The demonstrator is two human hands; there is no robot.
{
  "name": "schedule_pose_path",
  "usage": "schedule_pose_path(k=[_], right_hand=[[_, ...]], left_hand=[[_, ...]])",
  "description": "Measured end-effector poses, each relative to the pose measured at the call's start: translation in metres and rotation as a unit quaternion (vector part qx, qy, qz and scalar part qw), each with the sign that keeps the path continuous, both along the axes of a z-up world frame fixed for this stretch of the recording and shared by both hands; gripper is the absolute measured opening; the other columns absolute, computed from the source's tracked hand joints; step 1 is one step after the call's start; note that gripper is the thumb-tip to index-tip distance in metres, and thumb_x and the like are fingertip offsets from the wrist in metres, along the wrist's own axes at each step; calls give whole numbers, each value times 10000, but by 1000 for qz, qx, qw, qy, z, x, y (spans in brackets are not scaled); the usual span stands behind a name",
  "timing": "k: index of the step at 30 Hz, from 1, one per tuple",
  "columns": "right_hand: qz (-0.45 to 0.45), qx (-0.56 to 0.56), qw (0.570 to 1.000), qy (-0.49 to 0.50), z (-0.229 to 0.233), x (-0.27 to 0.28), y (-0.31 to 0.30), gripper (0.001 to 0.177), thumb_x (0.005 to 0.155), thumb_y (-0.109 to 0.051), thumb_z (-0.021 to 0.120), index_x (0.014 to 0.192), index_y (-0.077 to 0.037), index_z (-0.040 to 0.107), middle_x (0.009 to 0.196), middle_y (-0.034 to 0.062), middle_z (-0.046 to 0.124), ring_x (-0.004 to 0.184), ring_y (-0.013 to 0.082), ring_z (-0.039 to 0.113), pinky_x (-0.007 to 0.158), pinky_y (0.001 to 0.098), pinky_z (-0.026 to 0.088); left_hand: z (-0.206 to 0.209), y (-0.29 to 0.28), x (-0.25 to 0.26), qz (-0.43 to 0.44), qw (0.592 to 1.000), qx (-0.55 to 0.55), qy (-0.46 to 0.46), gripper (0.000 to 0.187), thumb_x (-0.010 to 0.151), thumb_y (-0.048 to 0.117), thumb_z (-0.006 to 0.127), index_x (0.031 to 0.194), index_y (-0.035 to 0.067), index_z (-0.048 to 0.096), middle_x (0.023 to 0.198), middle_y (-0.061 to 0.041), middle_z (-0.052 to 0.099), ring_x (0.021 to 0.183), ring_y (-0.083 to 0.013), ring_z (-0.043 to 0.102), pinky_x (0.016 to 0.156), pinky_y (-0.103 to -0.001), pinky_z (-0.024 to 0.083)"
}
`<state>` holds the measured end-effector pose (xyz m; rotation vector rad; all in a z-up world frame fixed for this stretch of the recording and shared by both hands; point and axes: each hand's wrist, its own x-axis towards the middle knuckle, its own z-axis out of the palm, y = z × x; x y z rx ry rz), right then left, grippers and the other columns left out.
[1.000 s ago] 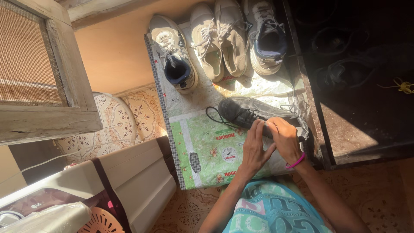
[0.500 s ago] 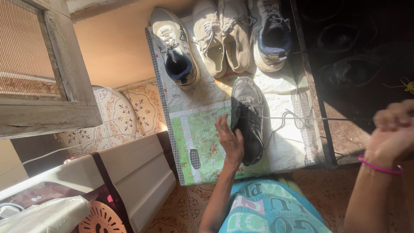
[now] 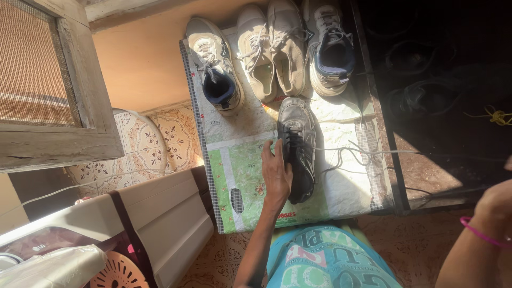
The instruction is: The person unlaces a black sneaker, removes the laces, and then relaces the same shoe. The person then moves to a black dress shoe, removes its laces, and begins relacing it. The task is performed one shoe at a time on a table.
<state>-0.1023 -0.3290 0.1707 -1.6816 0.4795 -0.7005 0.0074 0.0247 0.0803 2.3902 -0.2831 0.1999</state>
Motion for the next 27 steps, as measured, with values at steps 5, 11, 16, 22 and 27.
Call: schedule_pose_path(k=[5, 11, 16, 22, 27], right_hand=[[238, -268, 924, 133, -6, 33, 138, 128, 923, -44, 693, 1045, -15, 667, 1094, 132, 627, 1071, 270, 641, 911, 366, 524], [264, -192, 940, 103, 25, 61, 186, 106, 936, -62, 725, 1020, -25, 672, 943, 98, 664, 866, 226, 681, 765, 333, 537], [327, -157, 929, 71, 19, 64, 186, 227, 950, -172, 638, 1123, -31, 678, 1003, 109, 697, 826, 211, 688, 741, 319, 542], [275, -205, 925, 161, -43, 72, 177, 222, 1027, -145, 581, 1192, -29, 675, 1079, 144, 720, 949, 283, 713, 840, 352, 537], [305, -179, 892, 282, -99, 76, 201, 673, 816, -225, 781, 1396, 2, 525, 1136, 197, 654, 871, 379, 664, 769, 418, 528]], left_hand=[[76, -7, -17, -156, 967, -199, 18, 561, 891, 9, 757, 1408, 3, 540, 1397, -202, 554, 1217, -404, 632, 1009, -448, 531], [109, 1, -25, -154, 958, -238, 53, 239, 949, -20, 703, 1187, 8, 700, 1045, -137, 717, 902, -255, 739, 756, -323, 588], [115, 29, -17, -63, 948, -304, 70, 215, 935, -23, 713, 1137, 43, 746, 891, -86, 730, 768, -158, 728, 620, -268, 570], [164, 173, 9, 355, 790, -225, -447, 205, 1150, 193, 587, 1118, -5, 629, 651, -1, 409, 404, -38, 334, 417, -217, 194], [133, 156, -3, 349, 817, -112, -445, 191, 1129, 133, 675, 1095, -53, 705, 895, -147, 681, 524, -119, 384, 480, -268, 237]])
